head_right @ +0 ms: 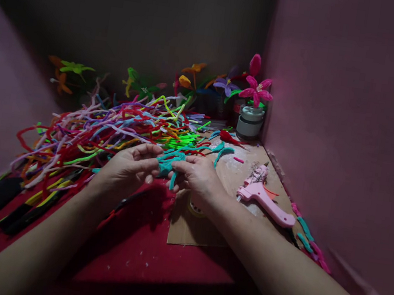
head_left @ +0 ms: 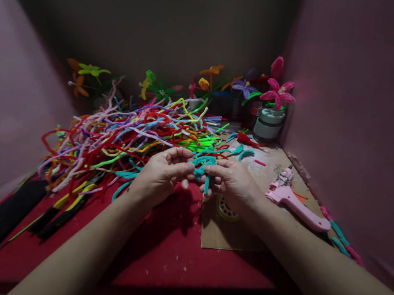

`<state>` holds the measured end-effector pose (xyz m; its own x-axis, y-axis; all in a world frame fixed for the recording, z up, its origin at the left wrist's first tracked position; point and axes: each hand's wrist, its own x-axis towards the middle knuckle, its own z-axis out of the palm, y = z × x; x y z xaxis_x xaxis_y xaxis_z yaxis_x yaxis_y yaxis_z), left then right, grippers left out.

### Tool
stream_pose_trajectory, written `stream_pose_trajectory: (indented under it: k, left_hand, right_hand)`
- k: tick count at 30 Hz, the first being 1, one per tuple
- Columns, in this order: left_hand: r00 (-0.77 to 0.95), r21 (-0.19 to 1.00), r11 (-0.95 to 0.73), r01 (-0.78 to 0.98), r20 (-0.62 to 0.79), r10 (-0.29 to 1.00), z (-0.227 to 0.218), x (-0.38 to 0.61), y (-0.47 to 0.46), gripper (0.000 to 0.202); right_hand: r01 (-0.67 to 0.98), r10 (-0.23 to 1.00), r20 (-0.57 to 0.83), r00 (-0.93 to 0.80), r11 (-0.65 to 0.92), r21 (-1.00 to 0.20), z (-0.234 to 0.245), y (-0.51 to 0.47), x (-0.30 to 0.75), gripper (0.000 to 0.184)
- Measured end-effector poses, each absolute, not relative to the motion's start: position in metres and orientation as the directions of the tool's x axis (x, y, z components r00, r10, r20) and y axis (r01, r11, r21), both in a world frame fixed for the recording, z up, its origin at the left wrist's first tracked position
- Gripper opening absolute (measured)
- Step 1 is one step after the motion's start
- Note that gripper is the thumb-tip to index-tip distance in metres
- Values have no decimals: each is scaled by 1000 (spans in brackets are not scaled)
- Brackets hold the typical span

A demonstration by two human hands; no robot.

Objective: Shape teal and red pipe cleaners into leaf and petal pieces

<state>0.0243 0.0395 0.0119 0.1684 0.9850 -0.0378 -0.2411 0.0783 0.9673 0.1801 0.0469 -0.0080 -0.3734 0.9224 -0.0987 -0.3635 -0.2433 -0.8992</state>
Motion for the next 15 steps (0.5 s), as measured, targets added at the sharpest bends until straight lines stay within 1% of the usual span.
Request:
stream_pose_trajectory:
  k: [2,4,5,7,10,13,15]
  left_hand:
    - [199,952,144,-271,-91,976,11,23,42,30]
    - [254,952,198,-234,-137,957,10,22,42,28]
    - [265,960,194,-200,-138,954,11,22,41,28]
    - [249,983,137,-123,-103,963,12,24,37,28]
    - [191,1000,-2,29,-4,982,14,30,29,27]
    - [151,967,-153,203,124,981,15,33,26,25]
    - [171,948,-210,240,172,970,15,31,28,23]
  right_hand:
    - [-372,921,-90,-379,-240,-897,-6,46,180,8]
    - [-355,927,-94,-363,-231,-906,-4,46,180,7]
    - [-334,932,-106,-348,-228,-914,-4,45,179,7]
    - [-288,939,-130,-319,-227,-930,-3,44,178,5]
    - [-261,936,-126,-330,-219,-940,-4,43,177,7]
    - [-277,918,-93,-386,-211,-937,-5,43,177,5]
    - [-283,901,-72,-428,-209,-936,-5,42,178,4]
